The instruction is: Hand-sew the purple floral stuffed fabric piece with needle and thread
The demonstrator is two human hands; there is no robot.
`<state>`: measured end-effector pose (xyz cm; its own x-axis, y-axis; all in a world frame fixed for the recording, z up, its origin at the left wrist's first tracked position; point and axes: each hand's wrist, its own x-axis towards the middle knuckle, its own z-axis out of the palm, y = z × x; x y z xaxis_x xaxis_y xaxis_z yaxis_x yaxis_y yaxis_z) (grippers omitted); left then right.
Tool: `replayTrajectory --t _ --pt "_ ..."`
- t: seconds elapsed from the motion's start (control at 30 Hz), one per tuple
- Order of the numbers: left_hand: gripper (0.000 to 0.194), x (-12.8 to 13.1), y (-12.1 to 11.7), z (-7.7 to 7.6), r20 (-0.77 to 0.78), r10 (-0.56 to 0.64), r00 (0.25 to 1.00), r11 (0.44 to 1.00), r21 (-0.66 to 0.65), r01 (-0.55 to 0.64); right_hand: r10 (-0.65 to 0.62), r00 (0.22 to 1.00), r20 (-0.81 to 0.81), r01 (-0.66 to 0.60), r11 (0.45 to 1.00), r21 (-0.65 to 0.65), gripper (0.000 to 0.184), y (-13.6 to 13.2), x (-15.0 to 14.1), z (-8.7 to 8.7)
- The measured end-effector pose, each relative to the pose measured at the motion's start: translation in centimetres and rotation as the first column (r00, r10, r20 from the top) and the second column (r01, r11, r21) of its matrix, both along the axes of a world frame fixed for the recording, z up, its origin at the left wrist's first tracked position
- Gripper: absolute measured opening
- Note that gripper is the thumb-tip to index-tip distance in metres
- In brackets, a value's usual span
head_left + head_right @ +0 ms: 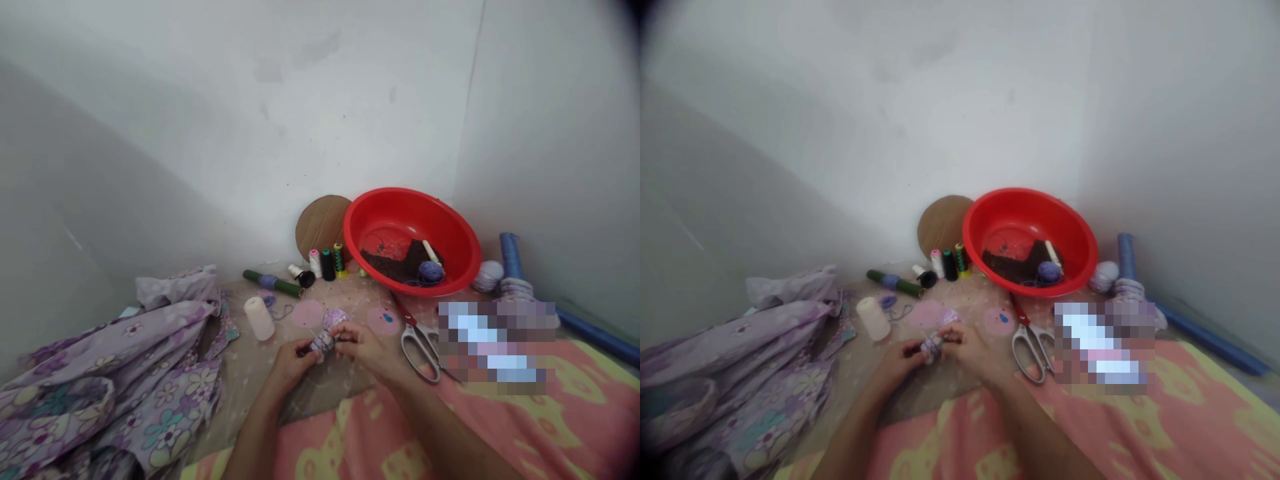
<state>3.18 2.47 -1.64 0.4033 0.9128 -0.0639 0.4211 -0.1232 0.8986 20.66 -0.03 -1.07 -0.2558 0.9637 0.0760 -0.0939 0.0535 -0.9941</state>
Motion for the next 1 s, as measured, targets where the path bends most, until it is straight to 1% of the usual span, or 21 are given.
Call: replayTrajectory --t 0.07,0.17,0.27,0.33,0.43,0.5,0.57,0.63,0.7,0.77,0.87,0.93,0.97,1.0 --pt "0.037 -0.1 0.1 -0.2 0.032 -0.001 0.999 1.000 -0.021 0.002 0.036 0.994 -0.102 -0.035 0.999 0.005 0.021 0.0 1.0 0.7" --pt "0.040 -0.1 0.2 -0.3 0.051 0.011 0.999 0.999 -0.037 -0.010 0.080 0.970 -0.231 -0.080 0.997 0.011 0.023 -0.2 2.3 1.4" --pt "0.041 -0.1 0.1 0.0 -0.009 0.055 0.998 0.998 0.019 -0.055 0.140 0.948 -0.286 -0.158 0.987 -0.040 0.024 -0.4 3.4 1.9" --pt "0.044 0.0 0.0 0.1 -0.073 0.084 0.994 0.994 0.078 -0.079 0.172 0.944 -0.283 -0.200 0.977 -0.071 0.024 -0.6 4.1 2.3" --pt "0.046 0.2 -0.1 0.0 -0.170 0.101 0.980 0.986 0.147 -0.077 0.182 0.948 -0.261 -0.212 0.973 -0.090 0.025 -0.7 5.1 3.0" --pt "0.048 0.2 -0.1 -0.2 -0.219 0.111 0.969 0.981 0.179 -0.071 0.163 0.955 -0.246 -0.191 0.977 -0.091 0.026 -0.7 5.5 3.3" --pt "0.050 0.2 -0.1 -0.3 -0.248 0.122 0.961 0.979 0.192 -0.074 0.123 0.965 -0.231 -0.143 0.987 -0.073 0.024 -0.7 5.7 3.4" --pt "0.052 0.2 -0.1 -0.4 -0.268 0.139 0.953 0.977 0.197 -0.087 0.087 0.970 -0.226 -0.099 0.994 -0.045 0.023 -0.6 5.7 3.4" --pt "0.053 0.2 -0.1 -0.3 -0.280 0.149 0.948 0.973 0.212 -0.091 0.080 0.969 -0.234 -0.090 0.996 -0.031 0.024 -0.6 5.7 3.2" --pt "0.055 0.3 -0.2 -0.2 -0.300 0.149 0.942 0.971 0.223 -0.083 0.096 0.962 -0.256 -0.112 0.992 -0.051 0.027 -0.6 5.9 3.1" --pt "0.057 0.4 -0.2 0.0 -0.364 0.155 0.918 0.973 0.218 -0.078 0.166 0.951 -0.262 -0.198 0.975 -0.099 0.030 -0.6 6.4 3.0" --pt "0.059 0.4 -0.3 0.1 -0.406 0.162 0.900 0.974 0.214 -0.079 0.214 0.958 -0.190 -0.240 0.962 -0.128 0.031 -0.6 6.7 3.1" --pt "0.060 0.5 -0.4 0.2 -0.422 0.163 0.892 0.974 0.214 -0.077 0.217 0.969 -0.119 -0.233 0.961 -0.146 0.031 -0.6 6.8 3.1" --pt "0.060 0.5 -0.4 0.3 -0.435 0.160 0.886 0.975 0.212 -0.071 0.194 0.981 -0.019 -0.194 0.967 -0.165 0.030 -0.5 6.9 3.1"
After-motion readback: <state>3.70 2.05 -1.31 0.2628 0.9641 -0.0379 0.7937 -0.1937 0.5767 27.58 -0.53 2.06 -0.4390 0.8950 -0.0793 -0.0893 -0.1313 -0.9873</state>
